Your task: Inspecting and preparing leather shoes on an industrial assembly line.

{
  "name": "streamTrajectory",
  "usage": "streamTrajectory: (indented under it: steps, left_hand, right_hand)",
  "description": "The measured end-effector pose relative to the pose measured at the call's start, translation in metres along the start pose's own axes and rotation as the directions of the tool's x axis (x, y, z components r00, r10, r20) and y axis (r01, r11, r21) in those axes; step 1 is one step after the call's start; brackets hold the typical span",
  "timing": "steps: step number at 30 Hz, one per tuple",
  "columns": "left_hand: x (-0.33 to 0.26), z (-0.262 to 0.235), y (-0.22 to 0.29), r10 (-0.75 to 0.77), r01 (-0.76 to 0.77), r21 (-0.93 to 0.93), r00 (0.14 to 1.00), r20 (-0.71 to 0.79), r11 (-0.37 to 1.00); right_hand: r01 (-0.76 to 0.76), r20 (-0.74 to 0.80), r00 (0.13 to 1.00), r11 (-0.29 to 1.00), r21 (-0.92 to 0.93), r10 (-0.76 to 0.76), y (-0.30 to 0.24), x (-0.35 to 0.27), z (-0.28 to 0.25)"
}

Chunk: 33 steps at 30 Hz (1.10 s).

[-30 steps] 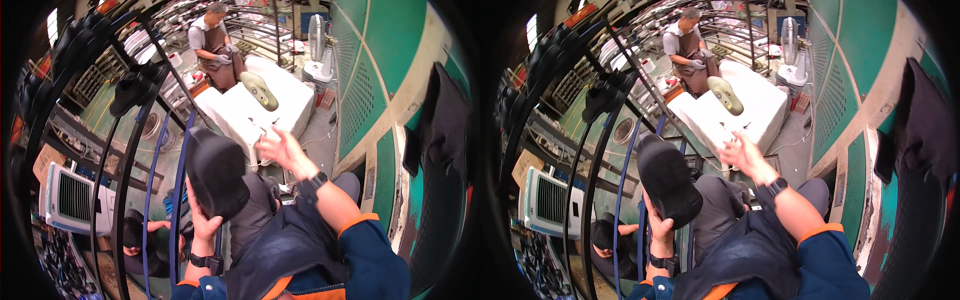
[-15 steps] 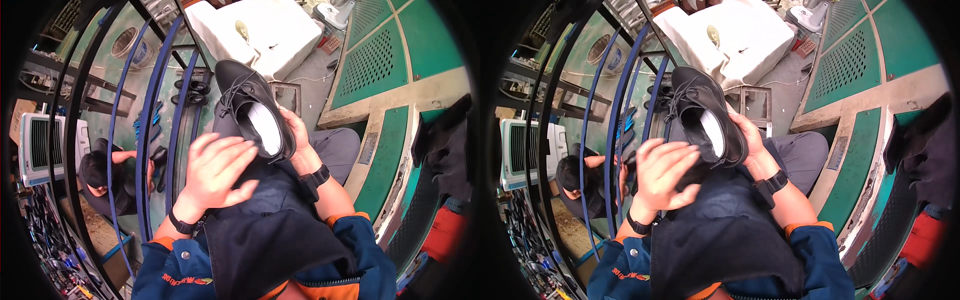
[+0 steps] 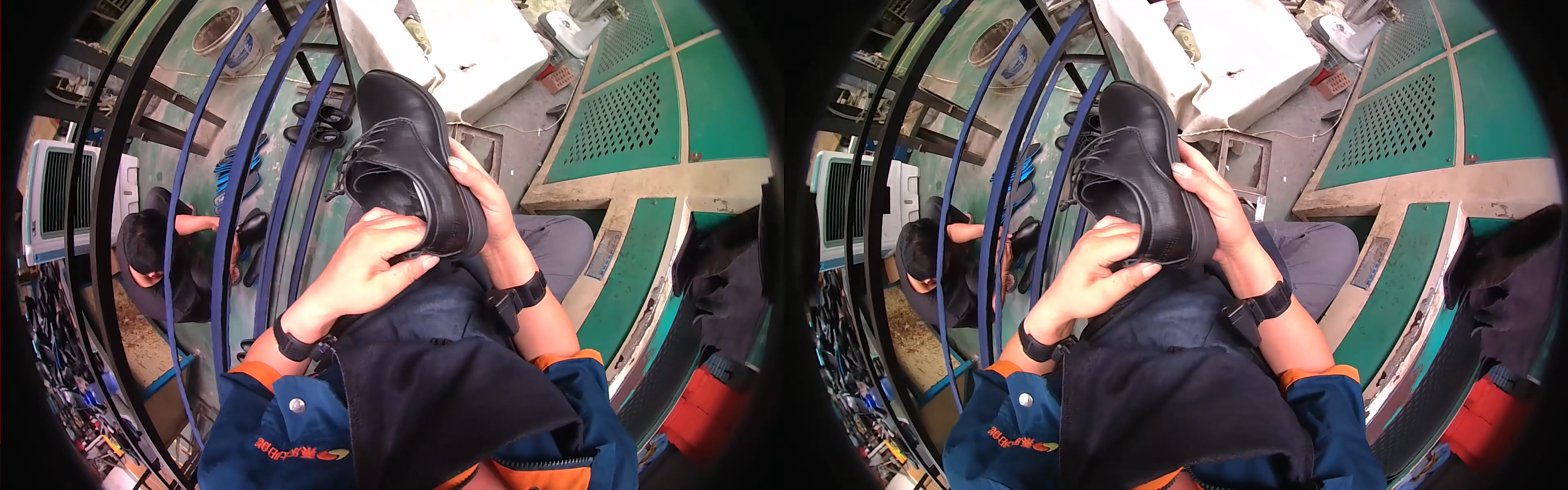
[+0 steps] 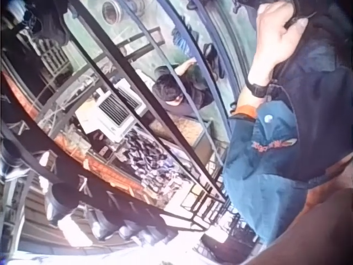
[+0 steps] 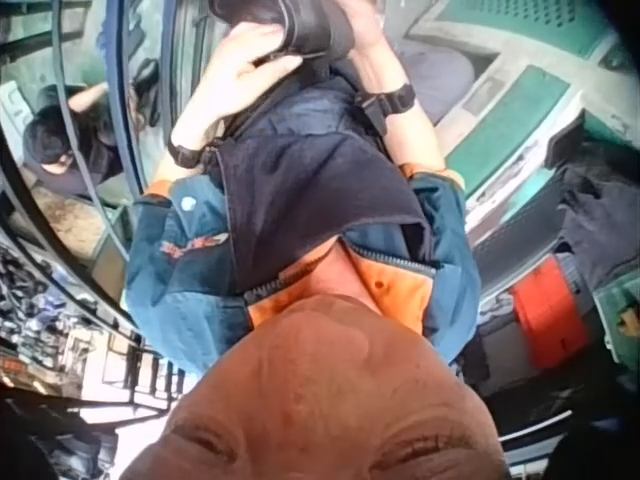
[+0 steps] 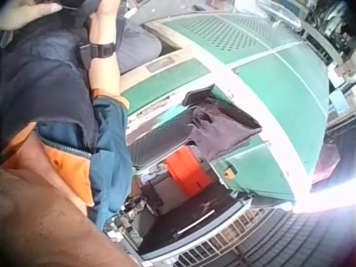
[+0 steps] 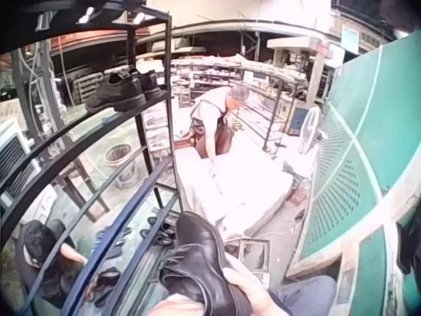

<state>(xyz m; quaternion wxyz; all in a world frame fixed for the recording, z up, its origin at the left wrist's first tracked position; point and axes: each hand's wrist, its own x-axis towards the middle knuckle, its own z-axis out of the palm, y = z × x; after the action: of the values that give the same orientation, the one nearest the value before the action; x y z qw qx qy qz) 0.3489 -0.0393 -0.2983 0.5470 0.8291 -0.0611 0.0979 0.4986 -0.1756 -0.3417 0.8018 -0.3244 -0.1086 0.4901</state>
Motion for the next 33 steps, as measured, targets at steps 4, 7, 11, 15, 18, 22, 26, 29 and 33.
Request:
streamTrajectory:
  steps: [4, 7, 11, 15, 18, 22, 26, 29, 33]
  left_hand:
    - [-0.004, -0.006, 0.002, -0.029, 0.027, -0.054, 0.999, -0.028, 0.998]
    - [-0.008, -0.017, 0.007, -0.063, 0.058, -0.051, 0.99, -0.123, 0.997]
    - [-0.007, -0.045, -0.014, -0.349, -0.008, -0.659, 0.844, -0.408, 0.752]
    - [-0.006, -0.056, -0.082, -0.475, -0.18, -0.796, 0.719, -0.507, 0.577]
    - [-0.025, -0.035, -0.148, -0.671, 0.02, -0.866, 0.641, -0.373, 0.5]
    - [-0.067, -0.015, -0.241, -0.805, 0.371, -0.828, 0.573, -0.153, 0.421]
    - [-0.102, 0.016, -0.317, -0.887, 0.677, -0.636, 0.462, -0.025, 0.37]
    - [-0.119, 0.022, -0.361, -0.897, 0.897, -0.054, 0.434, -0.083, 0.439]
    - [-0.146, 0.01, -0.389, -0.926, 0.978, 0.09, 0.207, -0.315, 0.188]
  right_hand:
    - [-0.017, -0.107, 0.994, 0.993, -0.114, 0.004, 0.003, 0.009, 0.007]
    - [0.002, 0.003, 1.0, 0.998, -0.06, -0.002, 0.001, 0.019, 0.014]
    - [-0.001, -0.13, 0.991, 0.95, -0.314, -0.042, -0.019, 0.017, 0.005]
    - [-0.101, -0.231, 0.973, 0.937, -0.336, 0.022, -0.033, -0.002, -0.033]
    - [-0.147, -0.27, 0.961, 0.948, -0.283, 0.069, -0.028, -0.021, -0.063]
    - [-0.201, -0.377, 0.921, 0.947, -0.252, 0.095, -0.021, -0.047, -0.085]
    - [-0.214, -0.487, 0.869, 0.954, -0.211, 0.087, -0.019, -0.071, -0.094]
    - [-0.227, -0.546, 0.835, 0.95, -0.215, 0.076, -0.022, -0.085, -0.097]
    - [-0.248, -0.607, 0.794, 0.936, -0.251, 0.047, -0.028, -0.094, -0.098]
